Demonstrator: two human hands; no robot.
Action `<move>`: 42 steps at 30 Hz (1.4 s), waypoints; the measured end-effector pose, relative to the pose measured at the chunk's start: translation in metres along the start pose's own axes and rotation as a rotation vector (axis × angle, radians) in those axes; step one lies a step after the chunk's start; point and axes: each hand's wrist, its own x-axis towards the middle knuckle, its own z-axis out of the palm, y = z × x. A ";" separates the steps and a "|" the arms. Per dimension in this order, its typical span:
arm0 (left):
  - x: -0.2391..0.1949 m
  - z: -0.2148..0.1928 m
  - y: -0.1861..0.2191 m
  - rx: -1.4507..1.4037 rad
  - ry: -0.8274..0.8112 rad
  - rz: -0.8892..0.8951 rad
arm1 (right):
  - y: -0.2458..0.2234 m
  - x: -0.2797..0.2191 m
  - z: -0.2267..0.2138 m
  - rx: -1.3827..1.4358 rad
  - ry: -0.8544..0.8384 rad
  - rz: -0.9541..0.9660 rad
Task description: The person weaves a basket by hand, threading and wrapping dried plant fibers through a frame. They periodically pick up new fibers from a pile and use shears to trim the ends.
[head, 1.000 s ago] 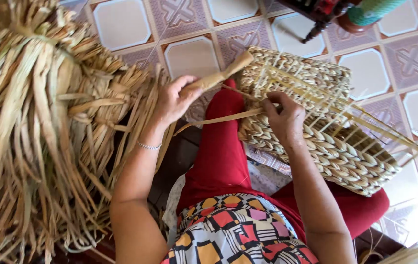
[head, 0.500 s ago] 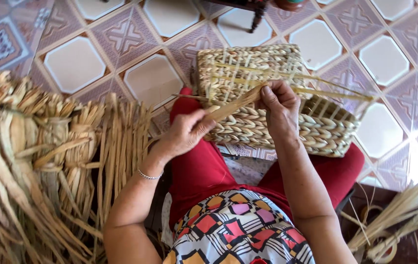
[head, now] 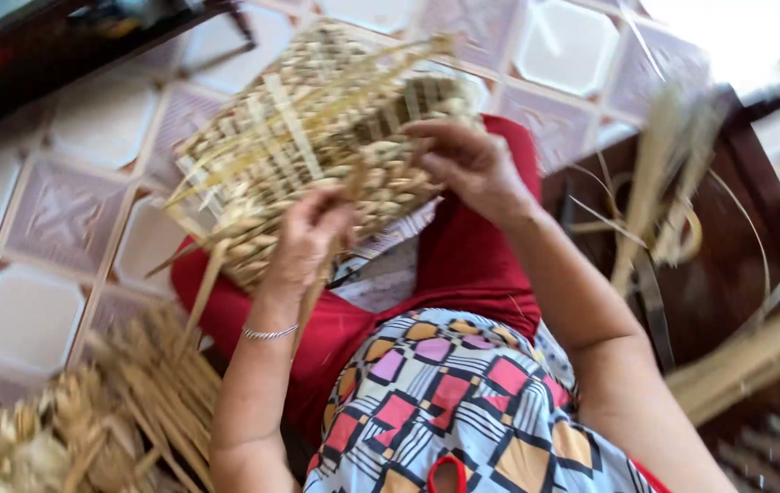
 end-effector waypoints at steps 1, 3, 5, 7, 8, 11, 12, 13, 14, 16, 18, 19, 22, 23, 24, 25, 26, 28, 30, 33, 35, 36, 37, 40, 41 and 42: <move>0.001 -0.001 -0.003 0.006 -0.050 -0.020 | 0.006 -0.017 -0.028 -0.003 0.054 0.002; 0.005 -0.006 -0.005 -0.082 0.050 0.022 | 0.015 -0.049 -0.078 -0.161 0.240 0.064; 0.009 -0.005 -0.008 -0.093 0.055 0.014 | 0.055 -0.087 -0.135 -0.244 0.423 0.185; 0.009 -0.003 -0.009 -0.103 0.075 0.010 | 0.102 -0.129 -0.180 -0.321 0.587 0.310; 0.009 -0.001 -0.010 -0.104 0.079 0.011 | 0.129 -0.153 -0.198 -0.378 0.614 0.418; 0.011 0.017 -0.001 -0.108 0.066 0.003 | 0.174 -0.209 -0.208 -0.579 0.593 0.686; 0.013 0.023 0.004 -0.112 0.067 0.007 | 0.184 -0.219 -0.204 -0.727 0.523 0.832; 0.015 0.028 0.000 -0.107 0.060 0.007 | 0.197 -0.232 -0.197 -0.721 0.530 0.832; 0.016 0.032 -0.002 -0.062 0.082 -0.004 | 0.210 -0.242 -0.189 -0.813 0.499 0.811; 0.019 0.041 -0.003 -0.012 0.115 0.000 | 0.231 -0.253 -0.173 -0.904 0.459 0.770; 0.023 0.050 -0.001 0.126 0.149 0.014 | 0.248 -0.254 -0.159 -1.193 0.499 0.614; 0.026 0.053 -0.006 0.133 0.170 0.027 | 0.254 -0.257 -0.163 -1.188 0.484 0.592; 0.034 0.050 -0.020 0.229 0.155 0.117 | 0.261 -0.253 -0.174 -1.181 0.475 0.676; 0.037 0.050 -0.027 0.232 0.123 0.158 | 0.255 -0.250 -0.178 -1.127 0.481 0.781; 0.040 0.048 -0.033 0.235 0.090 0.198 | 0.249 -0.248 -0.182 -1.072 0.485 0.887; 0.038 0.050 -0.030 0.240 0.113 0.211 | 0.243 -0.248 -0.181 -1.075 0.469 0.865; 0.036 0.052 -0.027 0.188 0.099 0.179 | 0.237 -0.251 -0.181 -0.949 0.547 0.835; 0.031 0.056 -0.020 0.139 0.101 0.155 | 0.222 -0.253 -0.177 -0.820 0.604 0.793; 0.025 0.060 -0.015 0.051 0.039 0.088 | 0.205 -0.254 -0.170 -0.633 0.780 0.704; 0.016 0.065 -0.014 0.020 -0.019 0.123 | 0.149 -0.252 -0.136 -0.621 0.860 0.549; 0.016 0.072 -0.008 -0.005 -0.024 0.137 | 0.125 -0.238 -0.122 -0.612 0.791 0.417; 0.012 0.075 -0.007 -0.029 -0.037 0.130 | 0.114 -0.237 -0.112 -0.597 0.728 0.309; 0.009 0.078 -0.011 -0.030 -0.028 0.131 | 0.095 -0.228 -0.099 -0.598 0.718 0.307; 0.007 0.087 -0.016 -0.076 -0.072 0.123 | 0.043 -0.198 -0.063 -0.598 0.471 0.002; 0.003 0.091 -0.016 -0.092 -0.082 0.113 | 0.027 -0.188 -0.050 -0.667 0.360 -0.076; 0.003 0.095 -0.016 -0.106 -0.097 0.107 | 0.012 -0.175 -0.039 -0.734 0.251 -0.158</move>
